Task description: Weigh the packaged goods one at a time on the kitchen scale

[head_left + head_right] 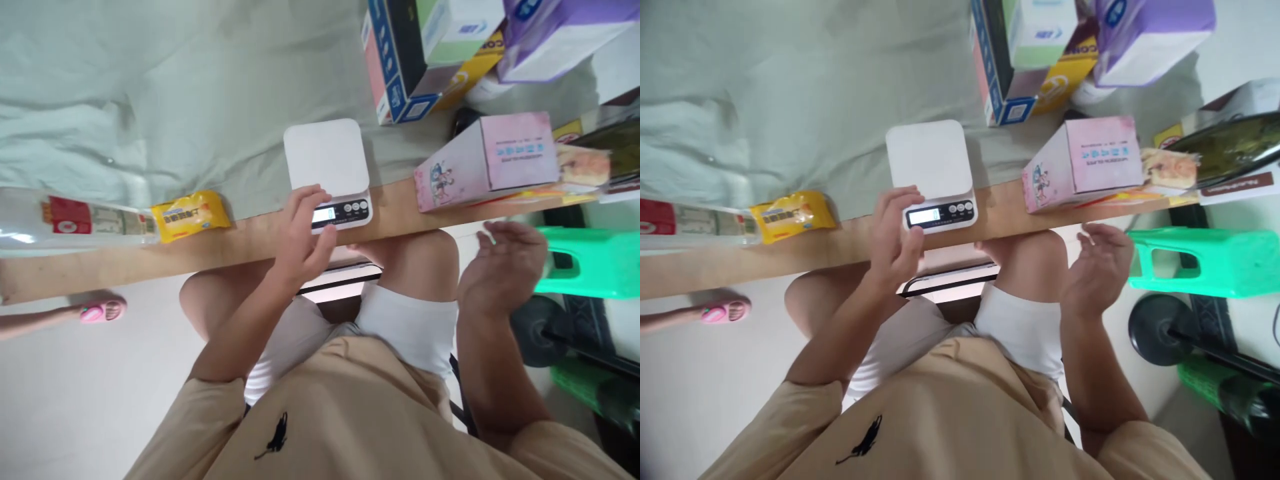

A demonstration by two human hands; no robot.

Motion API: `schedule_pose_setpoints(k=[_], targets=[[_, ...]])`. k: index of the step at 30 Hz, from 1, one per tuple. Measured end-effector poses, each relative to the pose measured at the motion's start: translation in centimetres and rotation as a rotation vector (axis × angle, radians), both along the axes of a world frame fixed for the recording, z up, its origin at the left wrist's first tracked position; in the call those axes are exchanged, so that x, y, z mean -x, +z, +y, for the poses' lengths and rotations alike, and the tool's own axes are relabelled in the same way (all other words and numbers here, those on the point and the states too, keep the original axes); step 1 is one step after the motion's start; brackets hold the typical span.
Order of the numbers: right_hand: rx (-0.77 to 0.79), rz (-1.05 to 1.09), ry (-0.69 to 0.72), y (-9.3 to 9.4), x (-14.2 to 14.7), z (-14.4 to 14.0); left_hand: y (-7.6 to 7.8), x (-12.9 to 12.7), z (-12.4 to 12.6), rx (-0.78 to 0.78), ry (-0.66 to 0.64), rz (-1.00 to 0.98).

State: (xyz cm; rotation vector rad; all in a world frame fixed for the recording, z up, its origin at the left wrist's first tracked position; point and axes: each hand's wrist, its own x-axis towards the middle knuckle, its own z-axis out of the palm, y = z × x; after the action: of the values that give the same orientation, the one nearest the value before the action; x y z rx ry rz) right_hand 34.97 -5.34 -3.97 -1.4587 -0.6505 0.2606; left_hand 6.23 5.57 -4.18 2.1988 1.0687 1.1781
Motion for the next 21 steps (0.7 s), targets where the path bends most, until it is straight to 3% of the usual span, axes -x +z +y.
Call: schedule_pose_setpoints(k=[4, 10, 15, 21], targets=[[0.024, -0.087, -0.020, 0.6, -2.9, 1.8, 0.2, -7.1, -0.1, 0.033, -0.172, 0.028], [-0.019, -0.172, 0.247, 1.7, -2.7, 3.8, 0.5, -16.0, 0.7, 0.286, -0.221, 0.005], [-0.054, -0.224, 0.288, 0.9, -3.4, 3.7, 1.1, -18.3, 0.2, 0.379, -0.297, -0.003], [0.101, -0.163, 0.362, 1.4, -2.4, 3.5, 1.9, -17.9, -0.2, 0.339, -0.325, 0.003]])
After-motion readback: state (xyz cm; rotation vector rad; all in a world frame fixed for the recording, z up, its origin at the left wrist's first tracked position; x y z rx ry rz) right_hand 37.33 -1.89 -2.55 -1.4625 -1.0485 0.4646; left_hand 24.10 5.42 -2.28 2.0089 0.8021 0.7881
